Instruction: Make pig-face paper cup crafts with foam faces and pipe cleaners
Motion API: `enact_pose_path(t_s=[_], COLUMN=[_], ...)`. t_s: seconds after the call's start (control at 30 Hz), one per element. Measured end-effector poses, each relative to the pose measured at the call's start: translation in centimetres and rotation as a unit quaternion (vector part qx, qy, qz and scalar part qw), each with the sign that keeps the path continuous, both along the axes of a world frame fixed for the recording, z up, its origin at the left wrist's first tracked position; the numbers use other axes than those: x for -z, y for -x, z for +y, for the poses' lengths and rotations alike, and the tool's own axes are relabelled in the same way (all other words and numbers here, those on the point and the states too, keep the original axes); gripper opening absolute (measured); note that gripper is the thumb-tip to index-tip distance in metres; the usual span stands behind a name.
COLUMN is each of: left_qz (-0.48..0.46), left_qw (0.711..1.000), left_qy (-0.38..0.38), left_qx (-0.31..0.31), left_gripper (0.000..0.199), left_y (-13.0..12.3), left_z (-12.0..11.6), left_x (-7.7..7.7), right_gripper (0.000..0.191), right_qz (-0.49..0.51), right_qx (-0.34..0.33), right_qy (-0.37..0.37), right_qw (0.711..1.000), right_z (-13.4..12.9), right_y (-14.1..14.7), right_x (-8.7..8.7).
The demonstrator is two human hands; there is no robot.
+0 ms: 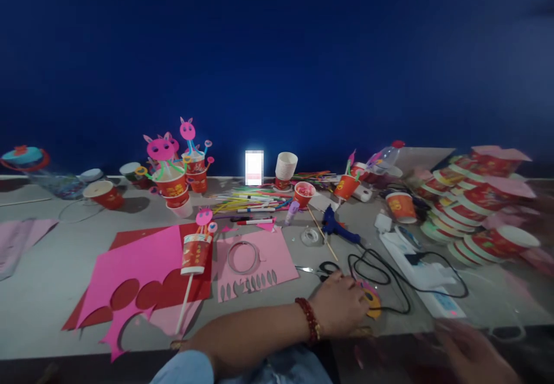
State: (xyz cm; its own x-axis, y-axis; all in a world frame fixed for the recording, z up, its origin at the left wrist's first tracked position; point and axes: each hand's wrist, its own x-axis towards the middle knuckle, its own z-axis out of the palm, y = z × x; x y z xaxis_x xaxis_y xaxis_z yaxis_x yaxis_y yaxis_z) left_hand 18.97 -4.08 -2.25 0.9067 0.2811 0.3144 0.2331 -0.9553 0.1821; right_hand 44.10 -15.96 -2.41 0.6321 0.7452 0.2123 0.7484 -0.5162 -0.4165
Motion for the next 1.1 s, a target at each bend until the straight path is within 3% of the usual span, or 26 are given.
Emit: enact_pose_path(t_s=[0.07,0.1,0.13,0.2,0.27,0.33,0.37,0.47,0.53,0.63,0.87,1.1], left_qz=[-0.016,-0.027,-0.039,-0.046,-0.042,-0.067,-0.075,-0.083,-0.102,-0.097,-0.075,-0.103], left_qw=[1.0,0.999,0.999,0.997,0.991,0.974,0.965,0.942,0.923,0.914,0.908,0.909], left_qy=[0.002,0.009,0.018,0.044,0.07,0.093,0.096,0.09,0.079,0.073,0.107,0.102], left_qx=[-0.01,-0.016,-0.016,-0.052,-0.106,-0.195,-0.231,-0.311,-0.363,-0.388,-0.399,-0.39], left_gripper=[0.042,0.041,0.04,0.027,0.015,0.01,0.011,0.019,0.02,0.026,0.031,0.025], left_y=[0.9,1.6,2.5,5.0,8.1,11.6,13.3,18.0,20.1,21.5,21.6,21.9], left_z=[-0.4,-0.5,-0.6,-0.5,-0.4,-0.3,-0.3,-0.5,-0.6,-0.5,0.0,0.7], left_x=[-0.4,-0.7,-1.1,-1.8,-2.4,-2.5,-2.4,-1.6,-0.9,0.0,0.7,0.5], right_gripper=[0.032,0.033,0.033,0.036,0.031,0.026,0.021,0.013,0.013,0.015,0.021,0.016], right_qz=[-0.016,-0.011,0.018,0.097,0.144,0.154,0.142,0.123,0.107,0.089,0.106,0.152], right_qx=[0.064,0.057,0.014,-0.14,-0.308,-0.454,-0.49,-0.521,-0.527,-0.521,-0.512,-0.531], right_qy=[-0.021,-0.044,-0.074,-0.113,-0.074,-0.029,-0.009,0.015,0.027,0.039,0.046,0.026], right_qw=[0.998,0.997,0.997,0.979,0.938,0.877,0.86,0.844,0.843,0.848,0.851,0.833], right_z=[0.0,0.7,1.8,5.1,8.9,12.3,13.7,16.5,17.3,17.8,18.1,18.1], right_y=[1.0,2.4,4.3,9.4,15.1,20.2,22.2,25.9,26.8,27.2,26.9,25.8], right_x=[-1.7,-2.5,-3.2,-4.0,-4.1,-3.7,-3.3,-2.3,-1.7,-1.2,-0.8,-0.2])
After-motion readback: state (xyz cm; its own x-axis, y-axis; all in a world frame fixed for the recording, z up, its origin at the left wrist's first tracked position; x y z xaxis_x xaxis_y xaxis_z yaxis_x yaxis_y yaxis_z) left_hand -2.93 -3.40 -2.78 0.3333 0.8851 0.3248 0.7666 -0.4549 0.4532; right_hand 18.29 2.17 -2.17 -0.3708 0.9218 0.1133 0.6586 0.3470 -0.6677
